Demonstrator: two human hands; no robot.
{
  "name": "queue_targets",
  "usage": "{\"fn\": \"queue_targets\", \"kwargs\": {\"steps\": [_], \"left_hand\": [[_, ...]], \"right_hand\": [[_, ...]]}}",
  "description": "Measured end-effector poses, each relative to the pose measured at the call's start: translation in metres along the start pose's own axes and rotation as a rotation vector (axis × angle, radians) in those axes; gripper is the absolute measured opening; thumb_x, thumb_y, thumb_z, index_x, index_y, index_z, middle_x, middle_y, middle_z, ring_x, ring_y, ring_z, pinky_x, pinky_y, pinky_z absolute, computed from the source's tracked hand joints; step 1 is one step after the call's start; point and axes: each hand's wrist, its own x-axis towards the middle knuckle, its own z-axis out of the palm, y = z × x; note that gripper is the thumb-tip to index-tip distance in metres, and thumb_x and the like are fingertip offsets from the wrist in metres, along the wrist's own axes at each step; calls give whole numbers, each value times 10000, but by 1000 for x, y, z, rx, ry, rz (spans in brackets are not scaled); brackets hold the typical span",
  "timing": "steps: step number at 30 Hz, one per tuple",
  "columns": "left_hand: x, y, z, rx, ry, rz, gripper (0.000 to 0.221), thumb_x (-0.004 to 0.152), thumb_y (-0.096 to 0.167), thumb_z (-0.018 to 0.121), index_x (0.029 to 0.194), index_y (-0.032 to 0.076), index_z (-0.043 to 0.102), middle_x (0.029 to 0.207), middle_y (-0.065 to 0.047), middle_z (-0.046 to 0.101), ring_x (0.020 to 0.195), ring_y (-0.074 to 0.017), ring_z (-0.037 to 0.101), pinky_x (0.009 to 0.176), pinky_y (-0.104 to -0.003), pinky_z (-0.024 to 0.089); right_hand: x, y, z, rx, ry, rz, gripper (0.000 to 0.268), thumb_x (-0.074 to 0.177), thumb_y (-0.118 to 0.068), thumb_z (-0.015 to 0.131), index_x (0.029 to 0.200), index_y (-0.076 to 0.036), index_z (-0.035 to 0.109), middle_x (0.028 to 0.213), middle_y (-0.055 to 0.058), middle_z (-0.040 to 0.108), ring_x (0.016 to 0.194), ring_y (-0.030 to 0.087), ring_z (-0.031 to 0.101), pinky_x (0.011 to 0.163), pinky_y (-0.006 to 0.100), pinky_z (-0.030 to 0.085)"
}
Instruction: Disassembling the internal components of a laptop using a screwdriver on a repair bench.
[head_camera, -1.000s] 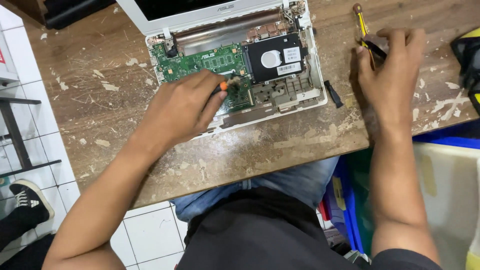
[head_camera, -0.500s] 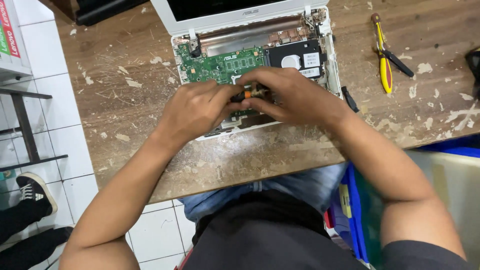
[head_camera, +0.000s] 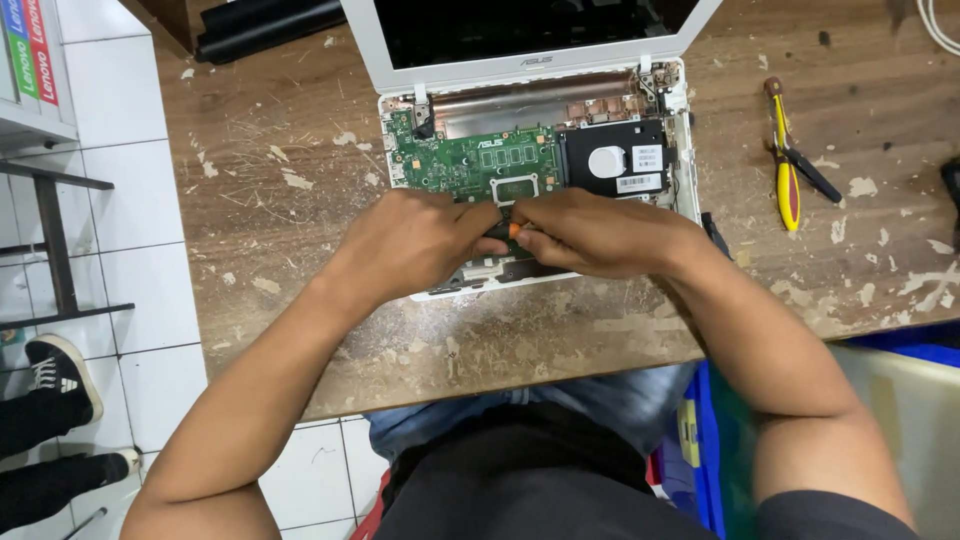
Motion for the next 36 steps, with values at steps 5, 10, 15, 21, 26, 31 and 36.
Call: {"fn": "queue_targets", "kwargs": {"steps": [5, 10, 15, 21, 26, 31, 36], "left_hand": [[-2, 0, 5, -63, -2, -8, 290, 1067, 373, 550, 1041, 121, 691, 625, -61, 684, 604, -229, 707, 594, -343, 574], [0, 0, 6, -104, -11, -82, 278, 1065, 380, 544, 1044, 134, 670, 594, -31, 644, 607, -227, 705, 594, -360, 571], [4, 1, 16, -87, 49, -173, 276, 1075, 392, 569, 963, 155, 657, 552, 13, 603, 578, -186, 685, 568, -309, 538], [6, 2, 16, -93, 78, -140, 226, 1071, 338, 596, 982, 136, 645, 584, -28, 635, 614, -238, 704, 623, -362, 559], [6, 4, 15, -53, 79, -116, 236, 1065, 345, 600, 944, 145, 628, 585, -31, 628, 628, -248, 707, 642, -371, 565], [9, 3, 7, -94, -1, -102, 284, 1083, 385, 551, 970, 149, 661, 571, -18, 641, 605, -225, 700, 646, -344, 559], [7, 1, 5, -101, -31, -67, 294, 1083, 400, 524, 1005, 140, 638, 600, -64, 648, 650, -261, 715, 657, -387, 565]], "right_hand": [[-1, 7, -1, 134, -50, -37, 321, 1085, -269, 344, 929, -90, 559, 636, 71, 542, 558, 233, 554, 516, 376, 485], [4, 3, -1, 85, 100, -86, 368, 1109, -263, 347, 847, -93, 542, 579, 44, 495, 499, 203, 495, 495, 334, 451], [9, 8, -3, -146, 253, -98, 403, 1132, -238, 408, 755, -124, 493, 519, 32, 454, 443, 205, 460, 471, 309, 403], [7, 2, 1, -109, 293, -78, 419, 1110, -261, 503, 752, -57, 580, 465, 88, 481, 406, 217, 463, 454, 318, 405], [7, 4, 4, -41, 295, -99, 409, 1070, -263, 602, 723, -50, 568, 449, 76, 474, 397, 183, 450, 457, 288, 386], [1, 12, 0, 27, 184, -110, 408, 1095, -208, 450, 716, -86, 541, 449, 65, 480, 389, 172, 420, 441, 298, 392], [-2, 11, -6, 130, 96, -177, 434, 1105, -222, 344, 742, -91, 542, 484, 47, 454, 401, 180, 420, 440, 309, 417]]}}
